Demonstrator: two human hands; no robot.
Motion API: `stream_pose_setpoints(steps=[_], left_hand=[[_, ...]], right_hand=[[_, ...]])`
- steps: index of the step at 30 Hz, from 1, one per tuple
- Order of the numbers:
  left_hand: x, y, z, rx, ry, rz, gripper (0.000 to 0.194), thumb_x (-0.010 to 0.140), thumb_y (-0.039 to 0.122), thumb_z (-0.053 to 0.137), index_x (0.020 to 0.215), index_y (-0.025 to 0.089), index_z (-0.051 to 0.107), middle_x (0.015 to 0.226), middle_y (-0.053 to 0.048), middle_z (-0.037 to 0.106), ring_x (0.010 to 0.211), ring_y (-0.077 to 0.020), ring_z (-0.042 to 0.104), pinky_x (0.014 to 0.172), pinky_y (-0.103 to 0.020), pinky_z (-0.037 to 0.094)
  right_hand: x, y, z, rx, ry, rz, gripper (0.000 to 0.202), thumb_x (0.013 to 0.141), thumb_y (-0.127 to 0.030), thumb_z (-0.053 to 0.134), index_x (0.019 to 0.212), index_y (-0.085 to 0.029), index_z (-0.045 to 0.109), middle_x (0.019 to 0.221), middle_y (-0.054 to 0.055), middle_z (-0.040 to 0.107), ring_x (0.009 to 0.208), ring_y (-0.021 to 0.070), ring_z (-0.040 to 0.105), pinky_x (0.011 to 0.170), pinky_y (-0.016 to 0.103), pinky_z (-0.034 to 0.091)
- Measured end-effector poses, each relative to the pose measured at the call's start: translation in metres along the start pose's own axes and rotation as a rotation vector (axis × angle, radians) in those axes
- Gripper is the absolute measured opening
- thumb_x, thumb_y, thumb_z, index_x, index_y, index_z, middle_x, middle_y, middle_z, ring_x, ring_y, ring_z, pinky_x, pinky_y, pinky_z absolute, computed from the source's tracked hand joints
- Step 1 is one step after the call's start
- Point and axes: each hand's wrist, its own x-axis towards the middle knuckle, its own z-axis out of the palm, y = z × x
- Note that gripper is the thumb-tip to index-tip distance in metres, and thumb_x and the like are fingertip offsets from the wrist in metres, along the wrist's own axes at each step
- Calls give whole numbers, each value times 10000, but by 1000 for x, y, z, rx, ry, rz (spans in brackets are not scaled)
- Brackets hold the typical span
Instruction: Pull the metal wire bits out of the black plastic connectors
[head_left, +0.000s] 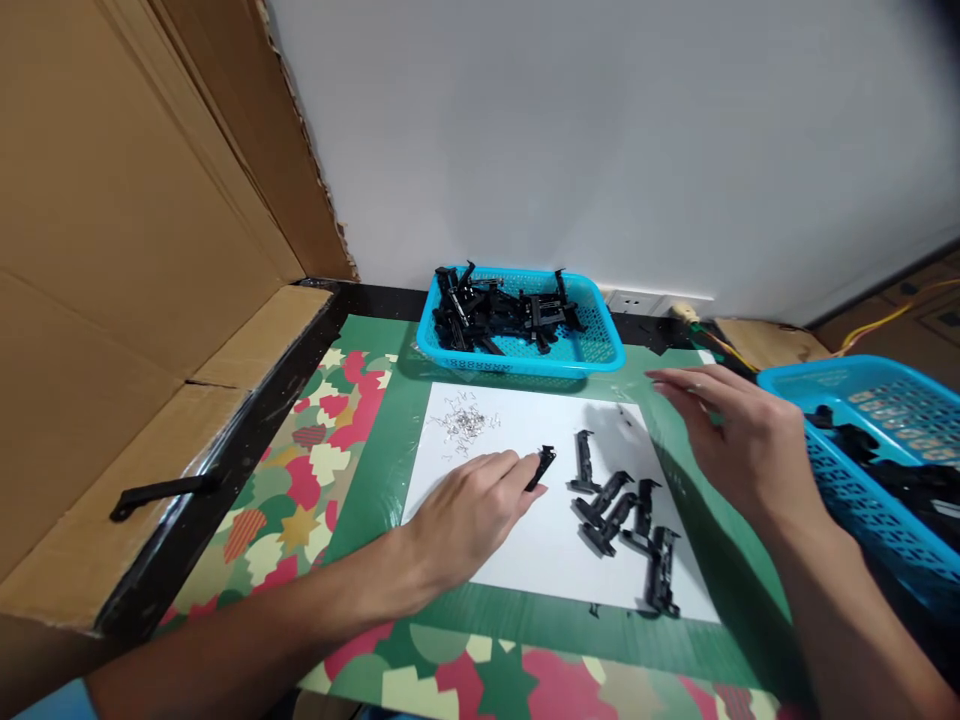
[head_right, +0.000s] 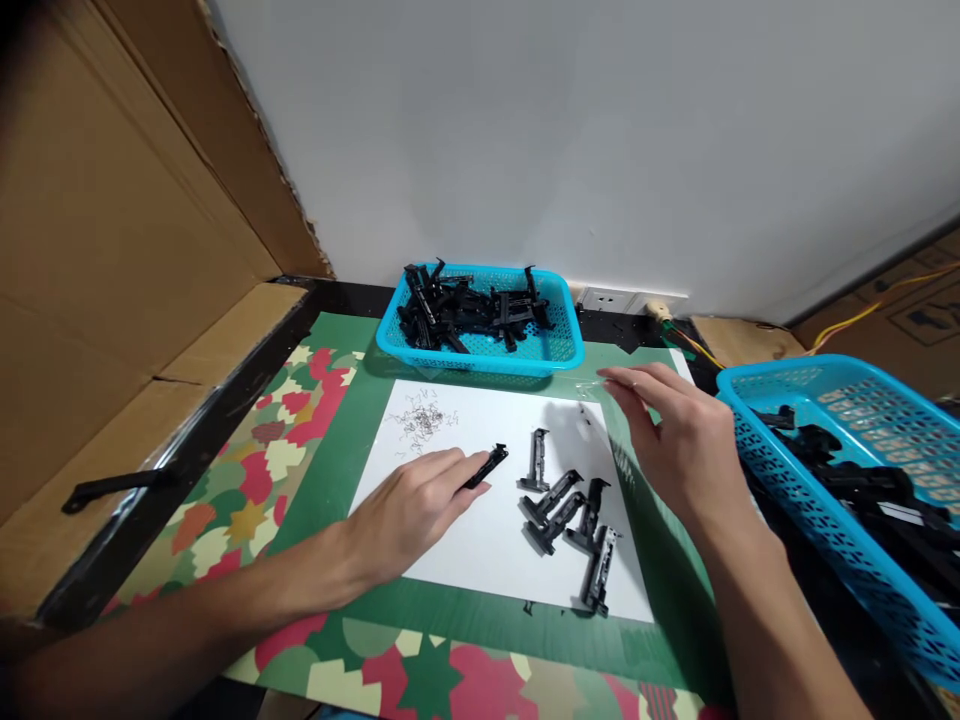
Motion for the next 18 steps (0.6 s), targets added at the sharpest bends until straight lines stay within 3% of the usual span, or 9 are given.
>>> stream_pose_setpoints(steps=[3, 8, 12, 18], left_hand=[[0, -1, 2, 27, 14, 28, 283, 1128, 267, 473, 1335, 130, 610, 955, -58, 698, 882, -220, 716, 786, -378, 638], [0, -2, 4, 86, 30, 64, 263, 1129, 250, 466, 1310, 118, 605, 972, -70, 706, 891, -219, 729, 810, -383, 646], [-1, -3, 4, 111, 29, 83, 258, 1123, 227, 472, 1312, 108, 600, 981, -81, 711, 908, -229, 730, 822, -401, 652], [-1, -3, 4, 71, 31, 65, 269, 1119, 228, 483, 1332, 109, 598, 987, -79, 713, 912, -221, 725, 825, -391, 652]], right_hand=[[-4, -23, 8, 291, 25, 204, 210, 1018, -436, 698, 1058, -258, 803, 975, 71, 814, 847, 260, 770, 790, 414, 631], [-9, -66, 37, 659, -246, 363, 334, 981, -510, 724, 890, -197, 795, 922, 96, 823, 807, 247, 776, 794, 396, 666], [-11, -75, 51, 710, -290, 422, 340, 991, -522, 704, 912, -199, 779, 922, 97, 825, 786, 236, 759, 768, 377, 661], [-14, -74, 55, 675, -301, 397, 319, 999, -502, 695, 906, -206, 771, 922, 88, 826, 761, 224, 747, 748, 359, 651]])
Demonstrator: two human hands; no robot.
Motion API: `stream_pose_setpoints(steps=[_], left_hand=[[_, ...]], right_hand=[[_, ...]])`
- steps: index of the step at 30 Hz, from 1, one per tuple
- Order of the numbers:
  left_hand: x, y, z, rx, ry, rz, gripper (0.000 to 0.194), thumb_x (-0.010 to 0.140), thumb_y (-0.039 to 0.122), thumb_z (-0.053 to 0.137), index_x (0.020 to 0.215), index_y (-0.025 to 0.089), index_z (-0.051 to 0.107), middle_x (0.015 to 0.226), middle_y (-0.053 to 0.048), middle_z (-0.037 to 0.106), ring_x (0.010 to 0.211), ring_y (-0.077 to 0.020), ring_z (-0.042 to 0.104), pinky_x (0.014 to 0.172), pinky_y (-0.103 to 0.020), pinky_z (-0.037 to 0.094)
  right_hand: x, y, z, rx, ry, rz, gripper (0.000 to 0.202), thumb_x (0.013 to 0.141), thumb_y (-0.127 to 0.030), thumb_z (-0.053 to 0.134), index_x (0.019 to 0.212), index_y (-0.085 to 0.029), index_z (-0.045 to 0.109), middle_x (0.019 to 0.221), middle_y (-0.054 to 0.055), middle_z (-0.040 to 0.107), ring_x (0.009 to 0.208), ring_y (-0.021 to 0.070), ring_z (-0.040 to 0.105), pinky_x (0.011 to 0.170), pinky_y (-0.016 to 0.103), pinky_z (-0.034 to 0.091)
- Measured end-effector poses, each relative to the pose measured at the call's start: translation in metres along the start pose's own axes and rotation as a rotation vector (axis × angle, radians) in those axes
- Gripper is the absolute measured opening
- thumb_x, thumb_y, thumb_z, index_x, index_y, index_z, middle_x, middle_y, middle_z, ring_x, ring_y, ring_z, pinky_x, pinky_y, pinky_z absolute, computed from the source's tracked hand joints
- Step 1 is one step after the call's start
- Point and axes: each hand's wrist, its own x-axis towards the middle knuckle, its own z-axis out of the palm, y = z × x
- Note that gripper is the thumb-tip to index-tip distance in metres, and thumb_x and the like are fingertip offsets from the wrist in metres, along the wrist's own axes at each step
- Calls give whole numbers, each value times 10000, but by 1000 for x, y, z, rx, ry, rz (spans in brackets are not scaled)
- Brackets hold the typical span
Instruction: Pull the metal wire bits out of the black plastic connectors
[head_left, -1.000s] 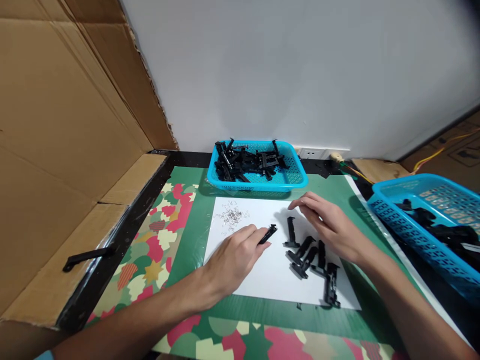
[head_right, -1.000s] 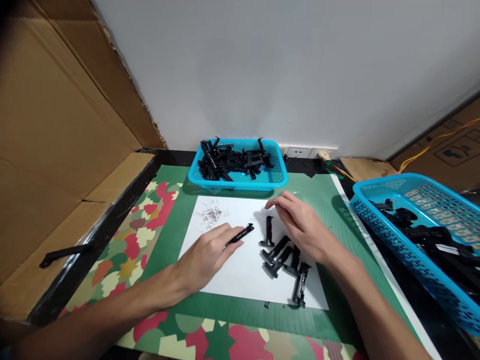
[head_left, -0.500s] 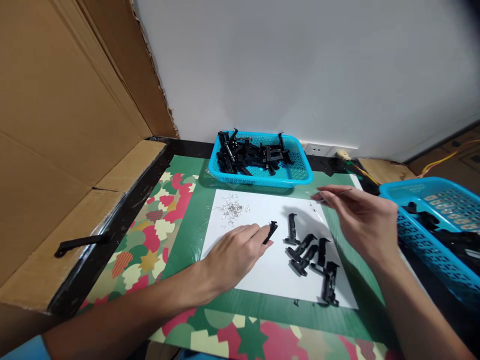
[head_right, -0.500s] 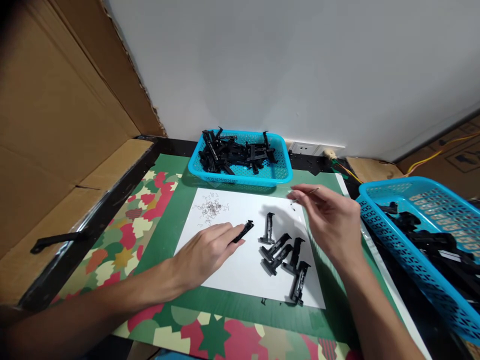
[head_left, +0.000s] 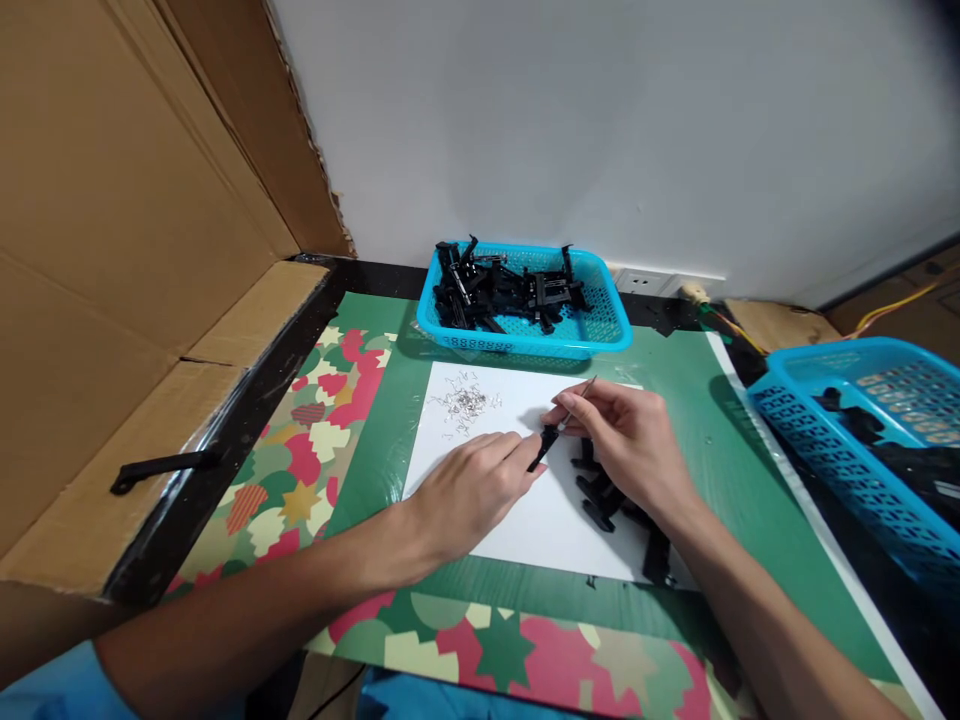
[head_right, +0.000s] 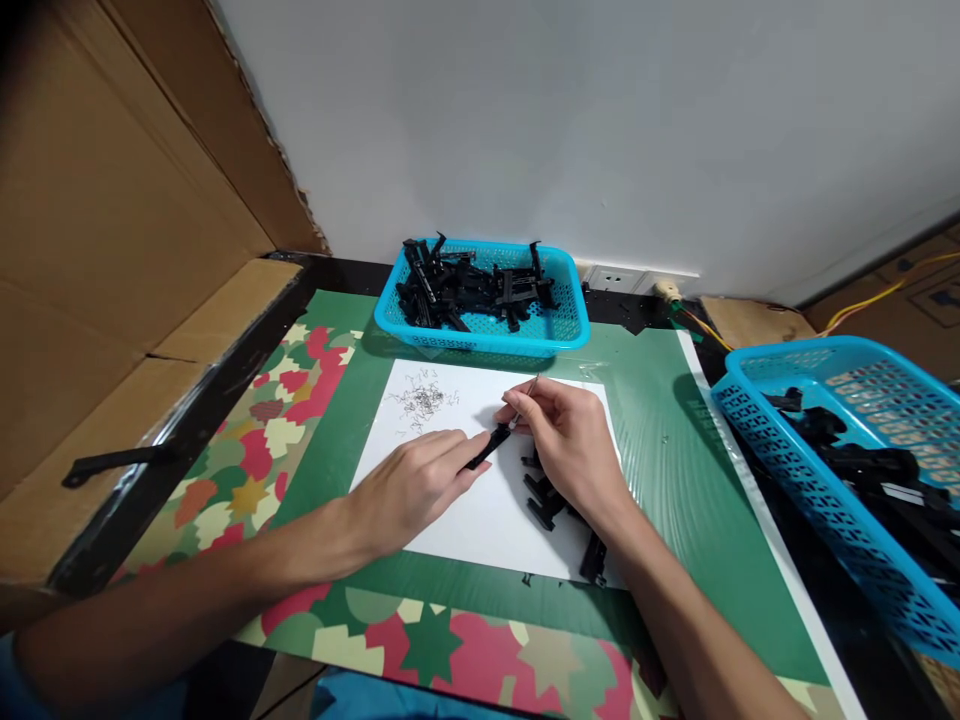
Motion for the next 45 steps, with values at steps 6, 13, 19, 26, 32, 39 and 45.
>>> stream_pose_setpoints(steps=[6, 13, 19, 26, 32, 39, 45], left_hand=[[1, 0, -1, -4, -21, 13, 278, 1136, 241, 444, 1323, 105, 598, 1031, -91, 714, 968, -221, 724, 873, -393, 642], [2, 2, -5, 2, -66, 4, 281, 1130, 224, 451, 1335, 97, 596, 1014, -84, 707, 965, -227, 718, 864, -393, 631], [2, 1, -5, -9, -78, 0, 313, 1140, 241, 433, 1370, 102, 592, 1035, -84, 708, 974, -229, 715, 872, -397, 623], [3, -4, -5, -170, -68, -69, 332, 1147, 284, 435, 1399, 144, 600, 1081, -75, 729, 1026, -222, 730, 912, -395, 625], [4, -3, -5, -233, -31, -104, 306, 1128, 279, 485, 1347, 147, 654, 1084, -81, 741, 1027, -228, 739, 917, -394, 624], [6, 1, -11, -397, 94, -177, 336, 1100, 258, 535, 1411, 206, 650, 1184, -76, 755, 1009, -204, 746, 911, -369, 631], [8, -5, -8, -579, 200, -318, 326, 1061, 279, 614, 1369, 203, 689, 1255, -77, 773, 947, -188, 738, 901, -364, 622]], right_hand=[[-1, 1, 1, -52, 6, -24, 307, 1011, -487, 683, 899, -217, 773, 945, 87, 832, 739, 222, 745, 727, 364, 639], [-1, 6, 0, -75, 0, -26, 320, 1013, -522, 667, 911, -236, 767, 932, 94, 834, 764, 257, 774, 734, 402, 654], [-4, 1, 1, -168, 5, -59, 302, 1035, -472, 642, 891, -237, 764, 898, 72, 828, 708, 227, 740, 683, 370, 604], [-5, -2, 3, -248, 29, -112, 289, 1030, -425, 645, 873, -217, 771, 854, 66, 824, 639, 201, 696, 629, 335, 539], [-3, -2, 6, -190, 30, -67, 318, 1021, -463, 659, 869, -209, 772, 857, 76, 819, 661, 208, 702, 615, 333, 552], [-5, -16, -5, -111, 232, -191, 286, 1066, -484, 591, 1025, -239, 732, 855, 58, 759, 801, 237, 717, 774, 381, 575], [-6, -8, -31, -370, 57, -231, 318, 1114, -457, 483, 1183, -270, 731, 840, 23, 680, 675, 194, 586, 658, 344, 457]])
